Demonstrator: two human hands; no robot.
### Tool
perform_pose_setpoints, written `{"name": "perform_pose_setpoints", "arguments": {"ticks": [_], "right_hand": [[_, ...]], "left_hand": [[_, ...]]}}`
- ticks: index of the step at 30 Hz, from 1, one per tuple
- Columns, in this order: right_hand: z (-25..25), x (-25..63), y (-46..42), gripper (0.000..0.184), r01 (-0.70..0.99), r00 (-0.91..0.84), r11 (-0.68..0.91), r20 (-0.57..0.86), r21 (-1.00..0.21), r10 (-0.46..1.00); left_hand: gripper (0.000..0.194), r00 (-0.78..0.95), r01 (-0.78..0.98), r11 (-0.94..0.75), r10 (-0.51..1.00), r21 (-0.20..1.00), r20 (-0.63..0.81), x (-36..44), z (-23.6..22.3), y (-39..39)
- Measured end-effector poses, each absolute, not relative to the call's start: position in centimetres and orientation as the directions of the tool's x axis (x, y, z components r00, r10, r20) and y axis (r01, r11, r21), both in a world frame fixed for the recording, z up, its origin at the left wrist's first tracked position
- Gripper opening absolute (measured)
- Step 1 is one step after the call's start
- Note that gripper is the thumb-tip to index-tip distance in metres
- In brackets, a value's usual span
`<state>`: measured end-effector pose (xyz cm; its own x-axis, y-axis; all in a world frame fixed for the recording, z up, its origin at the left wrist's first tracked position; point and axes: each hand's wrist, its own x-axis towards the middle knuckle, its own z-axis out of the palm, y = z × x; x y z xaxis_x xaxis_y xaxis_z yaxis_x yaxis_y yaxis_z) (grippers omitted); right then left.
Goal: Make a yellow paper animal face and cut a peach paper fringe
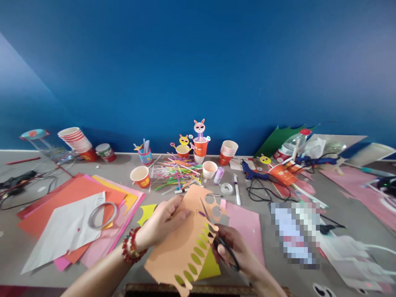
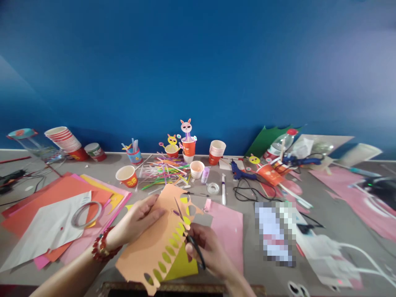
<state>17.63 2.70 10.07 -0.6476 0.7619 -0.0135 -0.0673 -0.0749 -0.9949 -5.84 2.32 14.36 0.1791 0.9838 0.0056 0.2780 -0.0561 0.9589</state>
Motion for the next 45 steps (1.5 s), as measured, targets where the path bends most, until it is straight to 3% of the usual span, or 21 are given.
{"name": "perform_pose_setpoints", "arguments": {"ticks": [16,30,39,45], "right_hand": [[9.3,17.2,2.4,0.050,-0.137,-0.614,-0.072,0.028,-0.988,0.789],[9.4,17.2,2.3,0.053,-0.070,-0.567,-0.029,0.016,-0.997,0.823],[9.2,17.2,2.3,0.055,-0.050,-0.568,-0.032,0.002,-0.998,0.823],[9.1,17.5,2.2,0.057,-0.019,-0.569,-0.042,-0.024,-0.999,0.822]], "left_hand": [[0.030,0.183,0.367,-0.086,0.983,0.926,0.019,-6.0,13.5,2.4],[0.028,0.244,0.184,0.013,0.968,0.983,-0.059,-6.0,14.1,2.6],[0.030,0.291,0.144,0.033,0.954,0.989,-0.074,-6.2,14.7,2.8],[0.032,0.297,0.218,0.032,0.950,0.975,-0.098,-6.4,15.0,2.9]]}}
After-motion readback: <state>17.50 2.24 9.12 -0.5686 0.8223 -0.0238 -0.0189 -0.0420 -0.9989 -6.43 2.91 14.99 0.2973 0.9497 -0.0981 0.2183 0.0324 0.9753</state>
